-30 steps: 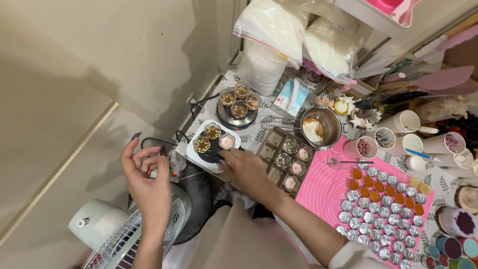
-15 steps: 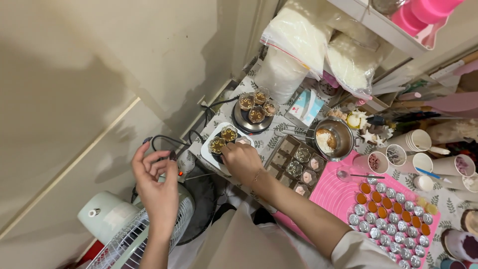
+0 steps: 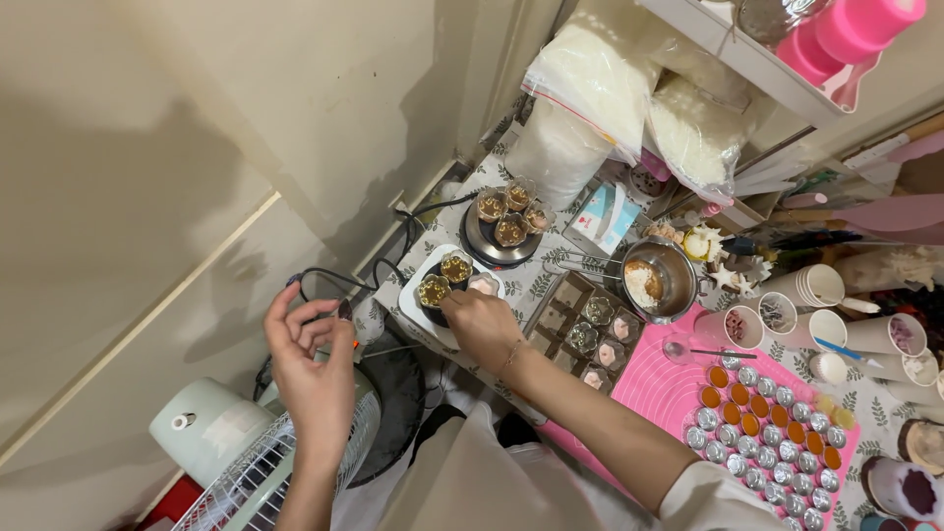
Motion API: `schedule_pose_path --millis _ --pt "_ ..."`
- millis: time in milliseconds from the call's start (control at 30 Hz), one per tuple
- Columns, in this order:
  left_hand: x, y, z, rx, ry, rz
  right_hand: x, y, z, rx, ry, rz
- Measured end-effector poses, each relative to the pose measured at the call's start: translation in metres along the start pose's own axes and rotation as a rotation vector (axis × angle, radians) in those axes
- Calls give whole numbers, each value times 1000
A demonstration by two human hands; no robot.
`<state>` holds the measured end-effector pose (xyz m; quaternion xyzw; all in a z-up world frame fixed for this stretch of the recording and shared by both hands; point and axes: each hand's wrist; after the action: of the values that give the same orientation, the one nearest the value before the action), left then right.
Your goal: The recorder prepares tealight candle containers by placing wicks and small decorations into tins on a workbench.
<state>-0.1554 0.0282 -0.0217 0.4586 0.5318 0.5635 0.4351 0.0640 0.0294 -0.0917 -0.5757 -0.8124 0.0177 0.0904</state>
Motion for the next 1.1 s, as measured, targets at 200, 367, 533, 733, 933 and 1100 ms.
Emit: schedule_pose_path --millis 200,367,533,733,933,1100 --pt "1 -2 1 -4 2 -20 -3 2 1 66 -2 -20" --pt "2 -6 2 -3 -3 -21 -4 2 -4 91 7 -65" --pt "1 -4 3 -6 9 -57 -9 0 -16 130 -9 -99" --pt "3 -15 1 -37 -9 -13 -20 4 -58 208 52 -125" --pt "3 -12 17 -66 -71 11 -54 60 -115 236 65 50" --pt "-3 -7 47 -89 -138 -23 -103 144 -114 190 214 378"
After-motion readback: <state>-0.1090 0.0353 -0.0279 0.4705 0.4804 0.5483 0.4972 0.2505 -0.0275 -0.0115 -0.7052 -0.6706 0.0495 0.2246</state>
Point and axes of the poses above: each hand's wrist, its own x-axis towards the middle knuckle, its own z-axis out of the palm, y = z × x, and after that the axes turned 10 degrees about -x, right-handed
